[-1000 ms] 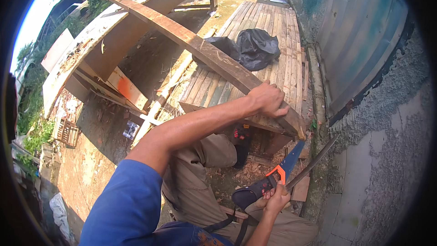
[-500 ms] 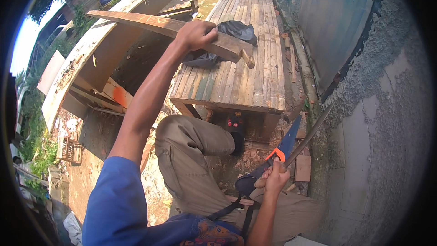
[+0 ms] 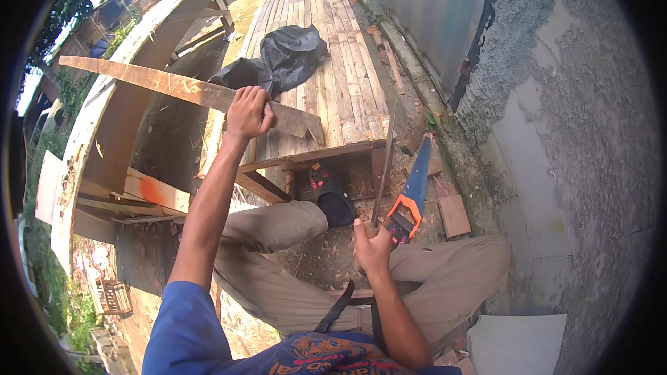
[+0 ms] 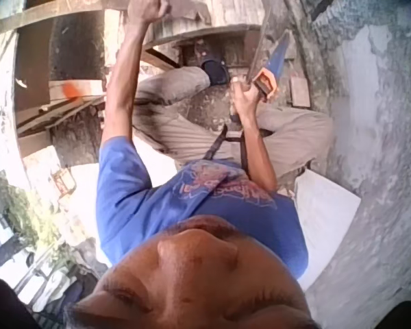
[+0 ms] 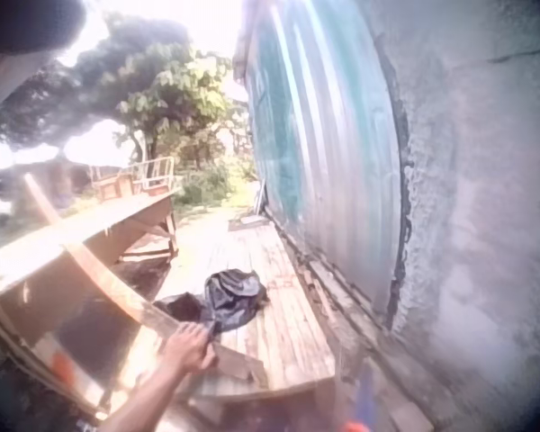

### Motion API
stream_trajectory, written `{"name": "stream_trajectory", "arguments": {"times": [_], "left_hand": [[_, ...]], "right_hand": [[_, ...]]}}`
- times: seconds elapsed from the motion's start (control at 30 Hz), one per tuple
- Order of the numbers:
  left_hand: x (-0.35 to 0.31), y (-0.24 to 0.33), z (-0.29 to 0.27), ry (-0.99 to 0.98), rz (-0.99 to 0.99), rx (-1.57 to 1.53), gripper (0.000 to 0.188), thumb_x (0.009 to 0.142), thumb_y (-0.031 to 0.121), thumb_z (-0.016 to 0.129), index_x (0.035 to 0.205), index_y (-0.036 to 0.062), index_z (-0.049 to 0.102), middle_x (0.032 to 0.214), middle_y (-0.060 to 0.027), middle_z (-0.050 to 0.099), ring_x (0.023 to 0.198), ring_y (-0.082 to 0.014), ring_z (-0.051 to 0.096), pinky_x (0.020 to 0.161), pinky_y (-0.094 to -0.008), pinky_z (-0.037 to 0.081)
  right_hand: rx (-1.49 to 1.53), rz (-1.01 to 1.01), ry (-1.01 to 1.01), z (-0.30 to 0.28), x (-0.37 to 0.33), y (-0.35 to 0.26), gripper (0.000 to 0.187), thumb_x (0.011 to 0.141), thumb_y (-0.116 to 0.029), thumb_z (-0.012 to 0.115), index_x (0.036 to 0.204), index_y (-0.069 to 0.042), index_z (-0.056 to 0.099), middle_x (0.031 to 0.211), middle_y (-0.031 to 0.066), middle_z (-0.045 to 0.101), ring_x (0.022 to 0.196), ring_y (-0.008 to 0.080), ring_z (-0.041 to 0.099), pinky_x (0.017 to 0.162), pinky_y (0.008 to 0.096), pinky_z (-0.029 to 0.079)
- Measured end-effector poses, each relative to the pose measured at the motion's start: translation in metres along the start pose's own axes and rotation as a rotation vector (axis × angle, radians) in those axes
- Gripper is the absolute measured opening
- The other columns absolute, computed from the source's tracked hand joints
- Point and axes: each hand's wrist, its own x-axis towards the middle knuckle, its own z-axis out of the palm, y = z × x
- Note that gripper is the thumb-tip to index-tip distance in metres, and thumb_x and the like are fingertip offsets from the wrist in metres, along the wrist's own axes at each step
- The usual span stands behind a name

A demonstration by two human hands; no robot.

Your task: The person sits on the ground and uses a machete to repeatedly strike and shape a wooden plank resting on a wooden platform. The person also briefly uses a hand saw on the plank before returning to the machete.

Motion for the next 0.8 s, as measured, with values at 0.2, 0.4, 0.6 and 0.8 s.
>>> {"name": "stream_trajectory", "arguments": {"times": [0.2, 0.4, 0.6, 0.8], "left_hand": [[0.016, 0.007, 0.0, 0.051, -0.024, -0.023, 0.02, 0.082, 0.024, 0.058, 0.086, 0.0046, 0.053, 0.085, -0.0125, 0.054, 0.087, -0.0298, 0.055, 0.085, -0.0409, 0.044], [0.006, 0.021, 0.004, 0.093, -0.093, -0.05, 0.028, 0.085, 0.029, 0.06, 0.089, 0.0028, 0.053, 0.091, -0.0147, 0.056, 0.092, -0.0327, 0.056, 0.092, -0.0435, 0.043], [0.021, 0.045, 0.004, 0.034, -0.332, -0.106, 0.034, 0.091, 0.036, 0.064, 0.083, 0.0027, 0.059, 0.084, -0.0155, 0.066, 0.089, -0.033, 0.061, 0.095, -0.0424, 0.042], [0.037, 0.043, 0.008, -0.14, -0.452, -0.103, 0.036, 0.09, 0.037, 0.062, 0.078, 0.0035, 0.065, 0.083, -0.019, 0.07, 0.085, -0.0343, 0.065, 0.09, -0.0436, 0.046]], "right_hand": [[-0.042, 0.021, -0.035, 0.03, 0.005, -0.005, 0.034, 0.098, -0.028, 0.07, 0.076, -0.005, 0.057, 0.056, 0.0007, 0.055, 0.046, 0.0113, 0.056, 0.045, 0.0305, 0.042], [-0.089, -0.058, -0.092, 0.058, 0.016, -0.004, 0.031, 0.098, -0.028, 0.07, 0.081, -0.005, 0.056, 0.058, 0.0019, 0.056, 0.046, 0.0109, 0.056, 0.044, 0.0295, 0.045], [-0.055, -0.053, -0.11, 0.085, 0.031, -0.012, 0.034, 0.099, -0.031, 0.07, 0.085, -0.003, 0.057, 0.059, 0.0029, 0.058, 0.046, 0.0126, 0.059, 0.044, 0.0302, 0.047], [-0.159, -0.14, -0.056, 0.096, 0.052, 0.0, 0.034, 0.099, -0.031, 0.07, 0.085, -0.004, 0.056, 0.058, 0.0006, 0.055, 0.044, 0.0107, 0.054, 0.042, 0.0286, 0.044]]}}
